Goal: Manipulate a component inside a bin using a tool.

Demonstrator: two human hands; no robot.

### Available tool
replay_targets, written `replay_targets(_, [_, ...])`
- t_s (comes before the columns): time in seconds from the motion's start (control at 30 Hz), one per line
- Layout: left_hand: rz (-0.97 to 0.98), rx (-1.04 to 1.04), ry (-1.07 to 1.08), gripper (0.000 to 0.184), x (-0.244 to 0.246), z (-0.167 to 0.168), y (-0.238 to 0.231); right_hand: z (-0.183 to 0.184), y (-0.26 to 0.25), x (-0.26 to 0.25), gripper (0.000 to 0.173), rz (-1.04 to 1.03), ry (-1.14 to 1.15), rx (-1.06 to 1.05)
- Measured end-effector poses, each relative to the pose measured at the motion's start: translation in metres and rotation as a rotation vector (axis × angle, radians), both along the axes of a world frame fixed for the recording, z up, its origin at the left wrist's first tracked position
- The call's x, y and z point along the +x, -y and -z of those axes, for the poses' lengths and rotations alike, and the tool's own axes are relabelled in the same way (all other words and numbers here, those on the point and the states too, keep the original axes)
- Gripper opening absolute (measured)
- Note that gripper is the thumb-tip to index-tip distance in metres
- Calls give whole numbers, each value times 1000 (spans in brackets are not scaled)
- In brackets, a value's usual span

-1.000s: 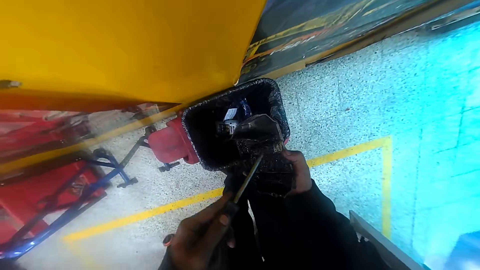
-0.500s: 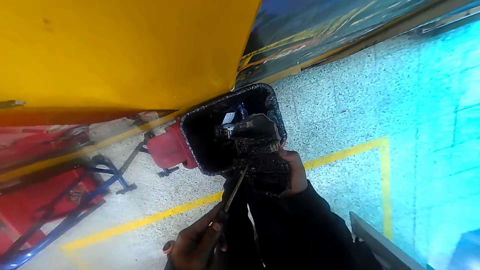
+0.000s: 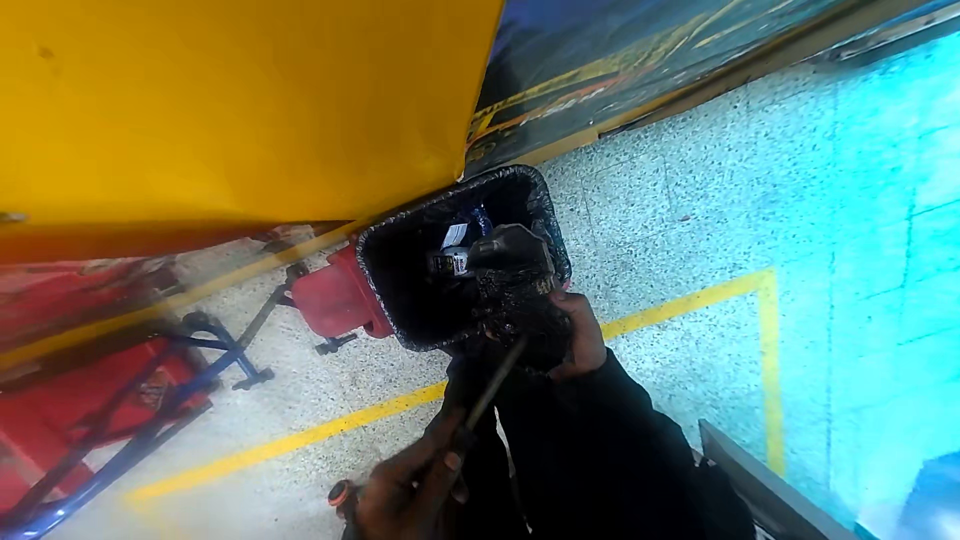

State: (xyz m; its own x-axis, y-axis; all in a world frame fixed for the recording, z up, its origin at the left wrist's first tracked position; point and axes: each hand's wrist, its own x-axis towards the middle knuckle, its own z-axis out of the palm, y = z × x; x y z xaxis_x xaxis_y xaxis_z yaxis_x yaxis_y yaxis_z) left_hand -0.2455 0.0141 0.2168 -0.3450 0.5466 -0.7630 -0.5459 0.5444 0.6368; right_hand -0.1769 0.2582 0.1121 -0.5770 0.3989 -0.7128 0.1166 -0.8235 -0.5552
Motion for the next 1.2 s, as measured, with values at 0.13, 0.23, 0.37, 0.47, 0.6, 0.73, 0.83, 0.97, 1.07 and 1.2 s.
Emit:
replay_targets(0.13, [21,-206,-437,46,-16,25,6,18,-25,3,50,54,166,179])
replay_targets(0.23, [71,-283,-712,49,-30,51,-19,22,-40,15,44,155,173,186])
replay_targets(0.37, [443,-560,-671,51,-12,166,-64,20,-41,30,40,152,140,194])
replay_targets(0.47, [940,-806,-175,49,-8,234,-93,13,-40,41,37,141,171,165])
replay_targets(0.6, [982,-887,-165,50,-9,236,-106,14,-40,61,42,177,193,124])
replay_targets(0.73, [1039,-868,-215,46,-7,239,-110,12,-38,65,35,222,211,100])
replay_targets(0.83, [1058,-887,-224,58,2,242,-120,17,-35,70,34,249,193,47])
replay_targets(0.97, [1047,-860,-162,49,16,229,-141,46,-29,74,36,354,197,-114])
replay_targets(1.07, [1066,-821,-97,47,11,191,-158,77,-19,83,37,412,202,-235])
replay_targets(1.2, [1063,-777,-131,49,7,169,-124,91,-9,92,36,459,264,-315])
